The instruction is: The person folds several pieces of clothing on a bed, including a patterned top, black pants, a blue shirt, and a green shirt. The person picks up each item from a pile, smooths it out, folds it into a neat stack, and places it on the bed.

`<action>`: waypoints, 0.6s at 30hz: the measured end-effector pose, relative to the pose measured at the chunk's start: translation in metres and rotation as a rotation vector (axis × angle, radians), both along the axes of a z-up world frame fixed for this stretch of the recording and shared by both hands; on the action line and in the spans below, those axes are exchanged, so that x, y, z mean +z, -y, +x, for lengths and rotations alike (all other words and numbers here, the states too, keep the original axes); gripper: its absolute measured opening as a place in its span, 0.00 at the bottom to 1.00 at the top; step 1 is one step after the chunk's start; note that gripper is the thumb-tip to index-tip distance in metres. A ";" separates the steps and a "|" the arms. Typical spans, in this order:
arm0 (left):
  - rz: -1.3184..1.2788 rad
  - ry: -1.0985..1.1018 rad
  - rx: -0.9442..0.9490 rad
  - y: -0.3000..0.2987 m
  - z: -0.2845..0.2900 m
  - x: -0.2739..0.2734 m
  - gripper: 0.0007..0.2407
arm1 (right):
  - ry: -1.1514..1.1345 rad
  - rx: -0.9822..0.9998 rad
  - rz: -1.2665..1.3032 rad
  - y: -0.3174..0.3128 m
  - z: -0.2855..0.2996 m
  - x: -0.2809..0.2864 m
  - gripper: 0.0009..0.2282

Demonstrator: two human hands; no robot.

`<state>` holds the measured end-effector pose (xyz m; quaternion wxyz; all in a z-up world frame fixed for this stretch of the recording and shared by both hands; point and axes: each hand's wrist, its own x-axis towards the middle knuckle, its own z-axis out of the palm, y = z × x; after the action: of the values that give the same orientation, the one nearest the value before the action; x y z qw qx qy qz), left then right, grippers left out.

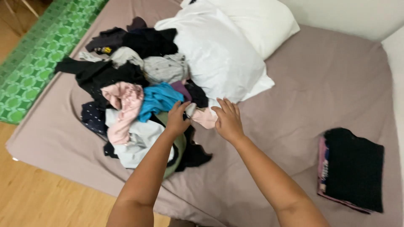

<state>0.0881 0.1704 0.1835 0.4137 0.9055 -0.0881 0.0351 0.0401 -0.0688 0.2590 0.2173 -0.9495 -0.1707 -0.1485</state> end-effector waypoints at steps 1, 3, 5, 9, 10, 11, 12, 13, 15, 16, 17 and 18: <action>0.000 0.005 0.004 -0.021 0.015 -0.012 0.31 | 0.005 0.004 0.000 -0.019 0.013 -0.002 0.20; 0.148 0.009 0.026 -0.062 0.028 -0.043 0.31 | -0.014 0.021 0.029 -0.055 0.024 -0.013 0.24; 0.146 -0.009 0.020 -0.094 0.033 -0.051 0.31 | -0.034 0.031 0.046 -0.086 0.035 -0.024 0.25; 0.242 -0.080 0.003 -0.144 0.052 -0.086 0.27 | -0.062 0.031 0.037 -0.139 0.052 -0.047 0.27; 0.246 -0.080 -0.003 -0.151 0.054 -0.084 0.27 | -0.063 0.026 0.041 -0.149 0.055 -0.053 0.27; 0.306 -0.164 -0.044 -0.157 0.056 -0.082 0.22 | -0.097 0.017 0.040 -0.158 0.058 -0.059 0.25; 0.364 -0.249 -0.084 -0.161 0.057 -0.081 0.18 | -0.132 0.010 0.035 -0.166 0.060 -0.065 0.23; 0.364 -0.251 -0.088 -0.167 0.057 -0.083 0.18 | -0.134 0.007 0.036 -0.174 0.063 -0.068 0.23; 0.419 -0.274 -0.067 -0.172 0.055 -0.088 0.17 | -0.139 0.053 0.023 -0.186 0.067 -0.074 0.22; 0.416 -0.274 -0.067 -0.176 0.055 -0.094 0.17 | -0.140 0.054 0.020 -0.192 0.070 -0.075 0.22; 0.411 -0.225 -0.060 -0.178 0.055 -0.099 0.19 | -0.167 0.059 0.013 -0.197 0.072 -0.076 0.21; 0.407 -0.173 -0.053 -0.181 0.056 -0.104 0.22 | -0.193 0.064 0.007 -0.203 0.074 -0.076 0.19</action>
<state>0.1441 0.3516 0.0799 0.2291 0.9673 -0.0814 -0.0722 0.1144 0.1343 0.1832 0.2409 -0.9526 -0.1789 -0.0502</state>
